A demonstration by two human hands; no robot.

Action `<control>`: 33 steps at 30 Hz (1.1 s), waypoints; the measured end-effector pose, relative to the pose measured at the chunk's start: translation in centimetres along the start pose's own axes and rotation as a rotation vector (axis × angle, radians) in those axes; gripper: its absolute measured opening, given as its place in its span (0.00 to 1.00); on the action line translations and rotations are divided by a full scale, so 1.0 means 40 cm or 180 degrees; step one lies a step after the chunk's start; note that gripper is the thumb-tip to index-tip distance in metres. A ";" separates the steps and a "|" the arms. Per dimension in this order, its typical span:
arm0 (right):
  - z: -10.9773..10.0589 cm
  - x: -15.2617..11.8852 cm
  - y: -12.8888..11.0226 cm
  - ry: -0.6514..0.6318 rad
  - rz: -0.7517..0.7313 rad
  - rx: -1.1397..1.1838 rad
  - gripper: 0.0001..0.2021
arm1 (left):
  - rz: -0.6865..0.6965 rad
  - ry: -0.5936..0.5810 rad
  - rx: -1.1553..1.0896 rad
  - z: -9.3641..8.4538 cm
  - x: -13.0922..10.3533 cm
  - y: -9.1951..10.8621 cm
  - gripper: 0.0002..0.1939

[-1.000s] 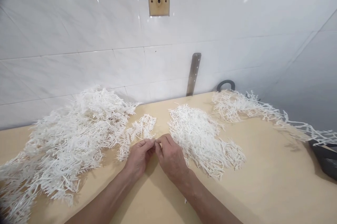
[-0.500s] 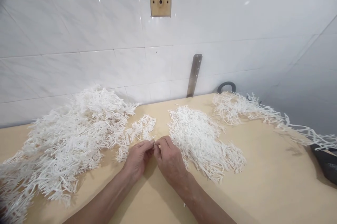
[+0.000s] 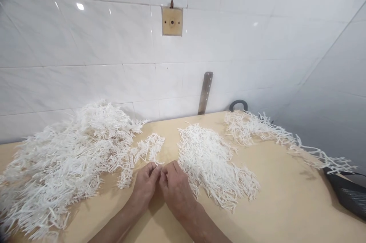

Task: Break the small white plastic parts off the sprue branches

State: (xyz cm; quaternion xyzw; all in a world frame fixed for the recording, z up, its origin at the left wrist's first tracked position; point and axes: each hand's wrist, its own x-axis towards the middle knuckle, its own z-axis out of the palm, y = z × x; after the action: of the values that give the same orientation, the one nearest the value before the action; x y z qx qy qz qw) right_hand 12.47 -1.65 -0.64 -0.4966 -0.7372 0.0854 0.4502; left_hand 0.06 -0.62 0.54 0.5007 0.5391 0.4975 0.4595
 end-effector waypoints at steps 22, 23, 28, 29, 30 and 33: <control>-0.214 0.093 0.139 0.0741 0.0977 -0.1258 0.06 | -0.0817 -0.0687 -0.1771 -0.025 0.014 0.038 0.19; -0.215 0.092 0.134 0.0761 0.0897 -0.1298 0.07 | -0.0836 -0.0706 -0.1809 -0.026 0.013 0.041 0.19; -0.190 0.081 0.059 0.0342 0.0693 -0.0379 0.10 | -0.0846 -0.0622 -0.1849 -0.017 0.009 0.038 0.19; -0.178 0.075 0.042 -0.0081 0.0708 -0.0158 0.10 | -0.0872 -0.0577 -0.1872 -0.014 0.008 0.036 0.19; -0.166 0.068 0.027 -0.0470 0.0655 -0.0007 0.09 | -0.0906 -0.0532 -0.1905 -0.010 0.007 0.035 0.19; -0.127 0.051 0.001 -0.0586 0.0472 0.0138 0.09 | -0.0939 -0.0473 -0.1950 -0.004 0.003 0.035 0.19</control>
State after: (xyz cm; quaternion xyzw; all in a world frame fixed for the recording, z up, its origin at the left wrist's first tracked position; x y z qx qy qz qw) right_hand 16.10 -1.63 3.46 -0.5300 -0.7346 0.1796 0.3837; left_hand 0.03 -0.51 1.97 0.2911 0.3964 0.5266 0.6934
